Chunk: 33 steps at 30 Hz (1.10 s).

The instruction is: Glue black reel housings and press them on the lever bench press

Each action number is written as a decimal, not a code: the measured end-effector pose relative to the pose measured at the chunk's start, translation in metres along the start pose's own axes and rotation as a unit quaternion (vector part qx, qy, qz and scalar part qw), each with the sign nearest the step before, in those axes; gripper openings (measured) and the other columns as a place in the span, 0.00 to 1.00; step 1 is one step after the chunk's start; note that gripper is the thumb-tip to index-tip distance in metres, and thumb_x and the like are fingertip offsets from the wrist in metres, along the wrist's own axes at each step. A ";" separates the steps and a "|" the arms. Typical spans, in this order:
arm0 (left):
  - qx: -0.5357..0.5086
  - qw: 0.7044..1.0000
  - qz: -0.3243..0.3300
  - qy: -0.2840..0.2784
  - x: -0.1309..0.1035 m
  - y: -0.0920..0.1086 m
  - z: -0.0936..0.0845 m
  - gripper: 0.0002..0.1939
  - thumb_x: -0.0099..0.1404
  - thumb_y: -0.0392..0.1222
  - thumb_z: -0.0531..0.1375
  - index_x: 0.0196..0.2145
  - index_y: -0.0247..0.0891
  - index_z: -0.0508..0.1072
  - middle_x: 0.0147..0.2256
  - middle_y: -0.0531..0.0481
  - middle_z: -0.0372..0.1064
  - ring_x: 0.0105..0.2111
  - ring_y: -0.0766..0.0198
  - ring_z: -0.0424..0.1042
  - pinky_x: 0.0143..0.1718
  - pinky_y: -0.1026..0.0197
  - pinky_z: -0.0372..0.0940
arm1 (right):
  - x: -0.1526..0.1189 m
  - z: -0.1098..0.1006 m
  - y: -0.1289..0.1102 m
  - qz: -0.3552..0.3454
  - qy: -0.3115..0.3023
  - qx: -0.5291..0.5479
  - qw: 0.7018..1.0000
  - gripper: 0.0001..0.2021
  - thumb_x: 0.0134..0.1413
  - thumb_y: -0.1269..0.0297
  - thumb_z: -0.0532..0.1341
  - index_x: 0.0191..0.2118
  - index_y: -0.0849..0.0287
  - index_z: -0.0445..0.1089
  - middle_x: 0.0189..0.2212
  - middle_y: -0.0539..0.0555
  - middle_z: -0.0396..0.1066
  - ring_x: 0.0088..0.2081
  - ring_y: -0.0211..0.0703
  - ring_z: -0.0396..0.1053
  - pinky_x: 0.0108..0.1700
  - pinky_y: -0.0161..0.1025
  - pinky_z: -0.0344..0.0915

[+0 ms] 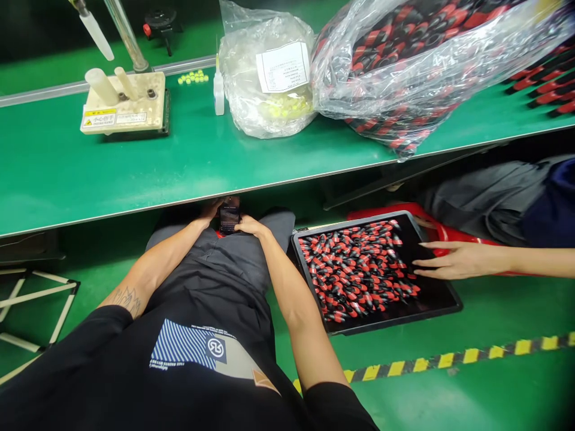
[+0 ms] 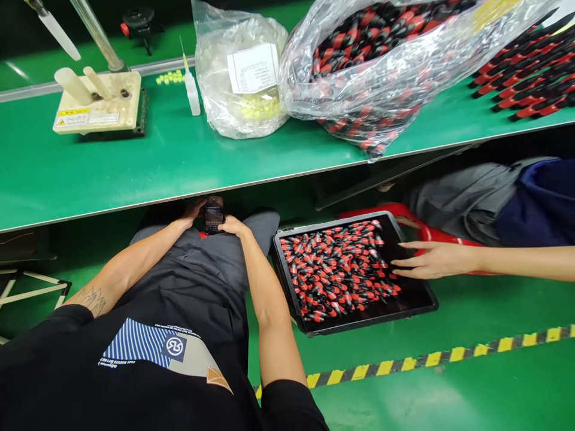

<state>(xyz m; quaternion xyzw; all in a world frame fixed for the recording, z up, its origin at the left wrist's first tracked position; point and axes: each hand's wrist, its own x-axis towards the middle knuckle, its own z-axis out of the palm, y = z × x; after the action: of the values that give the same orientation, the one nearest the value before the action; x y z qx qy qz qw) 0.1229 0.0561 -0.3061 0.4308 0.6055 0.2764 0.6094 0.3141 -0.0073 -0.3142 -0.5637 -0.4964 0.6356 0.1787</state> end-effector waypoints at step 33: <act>0.066 0.991 0.091 0.070 -0.001 0.011 0.003 0.15 0.73 0.56 0.60 0.44 0.45 0.80 0.47 0.47 0.81 0.54 0.48 0.76 0.58 0.51 0.69 | -0.025 0.007 -0.013 -0.030 -0.052 0.119 0.991 0.17 0.41 0.72 0.67 0.41 0.59 0.67 0.34 0.53 0.77 0.37 0.44 0.74 0.39 0.38 0.72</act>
<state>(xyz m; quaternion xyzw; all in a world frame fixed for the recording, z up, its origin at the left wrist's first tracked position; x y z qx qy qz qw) 0.1277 0.0594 -0.2963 0.5029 0.6217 0.3194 0.5085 0.3111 -0.0236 -0.2906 -0.4895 -0.4422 0.7131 0.2373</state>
